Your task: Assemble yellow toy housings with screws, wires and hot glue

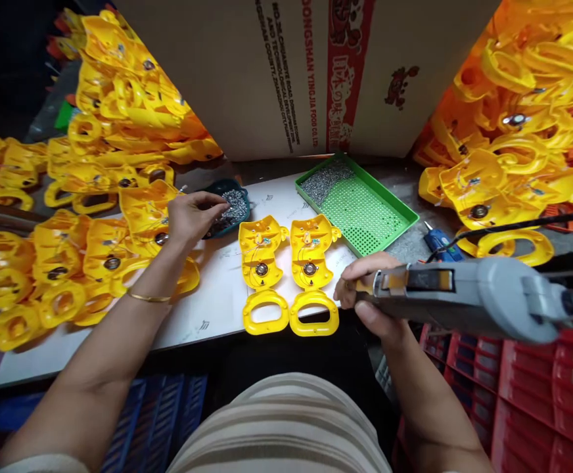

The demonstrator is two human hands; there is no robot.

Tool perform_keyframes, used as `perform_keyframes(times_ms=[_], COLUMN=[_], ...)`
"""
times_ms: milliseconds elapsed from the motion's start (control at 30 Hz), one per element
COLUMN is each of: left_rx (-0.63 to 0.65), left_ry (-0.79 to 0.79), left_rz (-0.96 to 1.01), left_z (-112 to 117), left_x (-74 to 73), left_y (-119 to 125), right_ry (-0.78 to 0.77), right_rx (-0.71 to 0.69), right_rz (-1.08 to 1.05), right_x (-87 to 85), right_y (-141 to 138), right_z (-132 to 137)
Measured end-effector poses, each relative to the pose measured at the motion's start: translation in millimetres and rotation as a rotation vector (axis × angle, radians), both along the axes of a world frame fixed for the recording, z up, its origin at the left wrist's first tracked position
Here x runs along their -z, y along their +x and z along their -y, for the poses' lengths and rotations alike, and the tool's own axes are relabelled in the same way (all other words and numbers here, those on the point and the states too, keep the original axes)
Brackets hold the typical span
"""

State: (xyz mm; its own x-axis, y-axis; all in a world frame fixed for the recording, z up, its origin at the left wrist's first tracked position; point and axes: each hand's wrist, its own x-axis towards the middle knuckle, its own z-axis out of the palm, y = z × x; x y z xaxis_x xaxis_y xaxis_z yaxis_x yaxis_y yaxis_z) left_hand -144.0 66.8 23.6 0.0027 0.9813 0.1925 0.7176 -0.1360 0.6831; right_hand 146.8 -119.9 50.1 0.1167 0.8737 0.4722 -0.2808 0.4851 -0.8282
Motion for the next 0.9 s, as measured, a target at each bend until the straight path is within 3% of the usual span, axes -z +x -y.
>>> perform_keyframes(times_ms=[67,133,233,333,500,900], left_rx=[0.064,0.210,0.393,0.457,0.549,0.599], left_ry=[-0.010,-0.039,-0.146,-0.170,-0.018,0.072], left_rz=[0.153,0.301,0.411,0.454,0.339,0.296], left_z=[32,72,130,163,174,173], left_x=[-8.0,-10.5,-1.0,15.6,29.6,27.9], left_y=[14,33,64,83,90,90], right_ry=[0.005,0.005,0.005,0.029,0.031,0.112], right_rx=[0.023,0.051,0.064,0.044,0.027,-0.090], right_rz=[-0.001,-0.022,-0.080,-0.116,-0.094,-0.158], right_x=[2.7,2.4,-6.7,-21.6,-33.7,-24.1], right_y=[1,0,-7,-16,-22,-28], right_z=[-5,-9,-11,-9,-9,-16])
